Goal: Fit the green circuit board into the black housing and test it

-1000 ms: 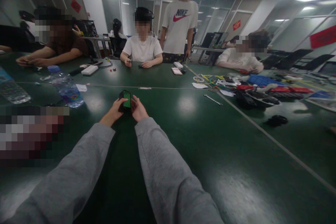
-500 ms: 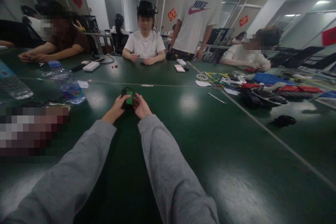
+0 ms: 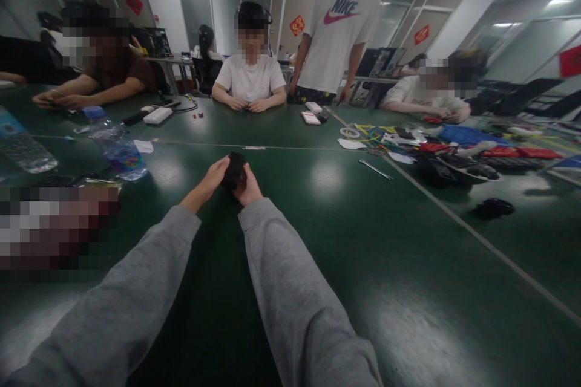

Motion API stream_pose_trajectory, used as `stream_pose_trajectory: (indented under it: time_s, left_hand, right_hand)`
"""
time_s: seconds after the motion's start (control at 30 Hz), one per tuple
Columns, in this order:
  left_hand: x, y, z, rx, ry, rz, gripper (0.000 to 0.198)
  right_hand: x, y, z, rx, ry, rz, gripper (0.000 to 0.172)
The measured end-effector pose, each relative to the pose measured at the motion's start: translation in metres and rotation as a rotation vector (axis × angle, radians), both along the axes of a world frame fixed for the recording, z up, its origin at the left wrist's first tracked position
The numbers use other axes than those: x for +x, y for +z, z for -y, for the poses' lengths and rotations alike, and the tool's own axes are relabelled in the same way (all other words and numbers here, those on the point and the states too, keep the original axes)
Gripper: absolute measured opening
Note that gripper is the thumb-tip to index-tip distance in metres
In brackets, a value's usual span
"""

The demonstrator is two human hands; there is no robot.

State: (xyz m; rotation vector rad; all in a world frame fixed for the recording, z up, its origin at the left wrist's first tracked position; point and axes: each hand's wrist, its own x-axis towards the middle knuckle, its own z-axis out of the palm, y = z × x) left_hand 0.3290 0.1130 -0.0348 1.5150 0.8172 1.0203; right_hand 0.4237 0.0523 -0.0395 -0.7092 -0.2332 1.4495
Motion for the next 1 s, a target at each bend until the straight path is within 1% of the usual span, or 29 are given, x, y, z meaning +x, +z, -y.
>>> stream_pose_trajectory:
  time_s: [0.07, 0.13, 0.23, 0.3, 0.4, 0.5, 0.63, 0.7, 0.73, 0.77, 0.83, 0.87, 0.93, 0.97, 1.0]
  left_hand:
    - [0.0, 0.005, 0.0, 0.089, -0.024, -0.084, 0.046]
    - [0.0, 0.011, 0.003, 0.22, -0.051, -0.187, 0.053]
    - [0.0, 0.022, 0.013, 0.391, -0.026, -0.306, 0.064]
    - [0.0, 0.031, 0.022, 0.43, -0.006, -0.309, 0.066]
    - [-0.001, 0.042, 0.03, 0.389, 0.015, -0.208, 0.064]
    - [-0.002, 0.05, 0.029, 0.259, -0.001, -0.025, 0.064]
    - [-0.01, 0.056, 0.015, -0.025, -0.071, 0.242, 0.066]
    - [-0.018, 0.056, 0.008, -0.193, -0.104, 0.377, 0.059]
    - [-0.022, 0.054, 0.005, -0.286, -0.116, 0.446, 0.053]
    - [-0.026, 0.05, 0.004, -0.386, -0.131, 0.518, 0.044]
    - [-0.033, 0.038, 0.002, -0.596, -0.15, 0.685, 0.029]
    - [-0.035, 0.031, 0.002, -0.688, -0.16, 0.767, 0.027]
    - [-0.036, 0.015, 0.003, -0.822, -0.102, 0.852, 0.027]
    - [-0.035, 0.009, 0.004, -0.87, -0.062, 0.869, 0.026]
    - [-0.034, 0.004, 0.005, -0.888, -0.054, 0.889, 0.026]
  right_hand:
    - [0.001, 0.001, 0.0, -0.016, -0.011, -0.02, 0.038]
    - [0.002, 0.002, 0.001, -0.037, -0.024, -0.049, 0.039]
    - [0.004, 0.002, 0.004, -0.038, -0.02, -0.086, 0.043]
    - [0.005, 0.002, 0.006, -0.01, -0.009, -0.107, 0.044]
    - [0.006, 0.001, 0.006, 0.039, -0.005, -0.142, 0.044]
    - [0.007, 0.0, 0.004, 0.071, -0.024, -0.182, 0.044]
    - [0.01, -0.002, 0.001, 0.048, -0.091, -0.193, 0.044]
    - [0.011, -0.002, 0.0, 0.041, -0.102, -0.193, 0.045]
    - [0.011, -0.003, -0.001, 0.053, -0.094, -0.194, 0.047]
    - [0.012, -0.003, -0.001, 0.072, -0.077, -0.194, 0.049]
    - [0.012, -0.004, -0.001, 0.11, -0.037, -0.188, 0.055]
    - [0.012, -0.004, -0.001, 0.122, -0.021, -0.183, 0.058]
    - [0.012, -0.005, -0.001, 0.131, -0.004, -0.176, 0.06]
    - [0.012, -0.006, -0.001, 0.134, -0.002, -0.174, 0.06]
    - [0.012, -0.006, -0.001, 0.136, 0.0, -0.171, 0.059]
